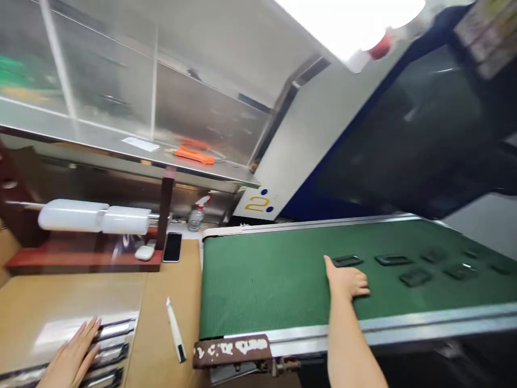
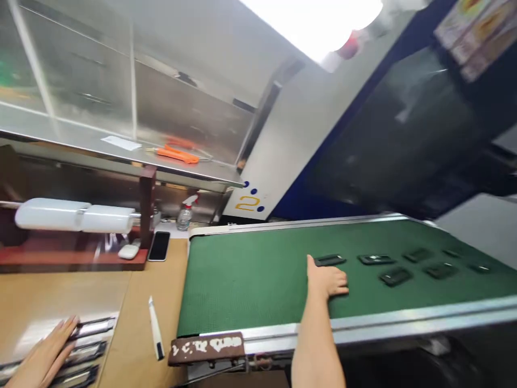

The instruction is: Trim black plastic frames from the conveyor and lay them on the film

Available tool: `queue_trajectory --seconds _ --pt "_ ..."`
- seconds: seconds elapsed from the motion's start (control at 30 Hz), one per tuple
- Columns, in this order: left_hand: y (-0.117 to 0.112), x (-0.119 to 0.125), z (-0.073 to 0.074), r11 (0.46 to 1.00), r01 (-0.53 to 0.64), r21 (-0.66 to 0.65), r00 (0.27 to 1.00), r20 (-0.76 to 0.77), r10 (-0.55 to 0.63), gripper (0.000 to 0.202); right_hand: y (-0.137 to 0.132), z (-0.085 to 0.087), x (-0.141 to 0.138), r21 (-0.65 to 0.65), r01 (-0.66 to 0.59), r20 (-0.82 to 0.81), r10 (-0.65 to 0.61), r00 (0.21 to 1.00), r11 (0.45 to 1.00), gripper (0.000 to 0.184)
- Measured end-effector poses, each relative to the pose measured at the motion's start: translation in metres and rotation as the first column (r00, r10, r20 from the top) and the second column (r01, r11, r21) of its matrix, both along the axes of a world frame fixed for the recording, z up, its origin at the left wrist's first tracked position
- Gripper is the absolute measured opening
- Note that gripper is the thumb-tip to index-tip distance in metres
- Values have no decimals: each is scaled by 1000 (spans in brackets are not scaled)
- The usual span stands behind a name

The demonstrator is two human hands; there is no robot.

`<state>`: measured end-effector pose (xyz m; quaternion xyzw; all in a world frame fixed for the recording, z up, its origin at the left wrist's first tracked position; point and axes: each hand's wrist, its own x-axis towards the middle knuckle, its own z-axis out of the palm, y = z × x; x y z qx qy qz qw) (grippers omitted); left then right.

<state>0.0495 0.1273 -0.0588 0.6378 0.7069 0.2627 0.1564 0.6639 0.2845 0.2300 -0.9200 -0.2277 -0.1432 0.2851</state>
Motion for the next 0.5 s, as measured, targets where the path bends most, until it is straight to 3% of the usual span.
queue_trajectory --seconds 0.07,0.17,0.27,0.3,0.33,0.4,0.47,0.5 --pt "-5 -26 -7 984 -174 36 983 65 171 77 5 -6 5 58 -8 4 8 1000 998 75" --pt "14 -45 -17 951 -306 38 941 160 297 71 11 -16 -7 263 -165 104 142 984 951 55" --pt "33 -52 -19 945 -328 13 917 244 315 54 1 -32 -68 305 -438 195 395 898 846 46" --pt "37 -55 -18 946 -324 1 912 266 312 48 -7 -42 -100 328 -591 227 546 807 737 43" --pt "39 -57 -17 948 -318 -11 908 283 308 43 -18 -54 -138 344 -741 257 701 665 577 38" --pt "43 -62 -13 953 -300 -36 904 308 296 36 -44 -88 -220 229 -935 201 927 316 269 25" --pt "47 -66 -10 962 -266 -64 904 331 272 31 -68 -128 -297 20 -998 -1 998 -63 -63 24" --pt "49 -68 -8 966 -244 -80 903 343 257 30 -77 -148 -329 -68 -976 -125 973 -196 -206 26"
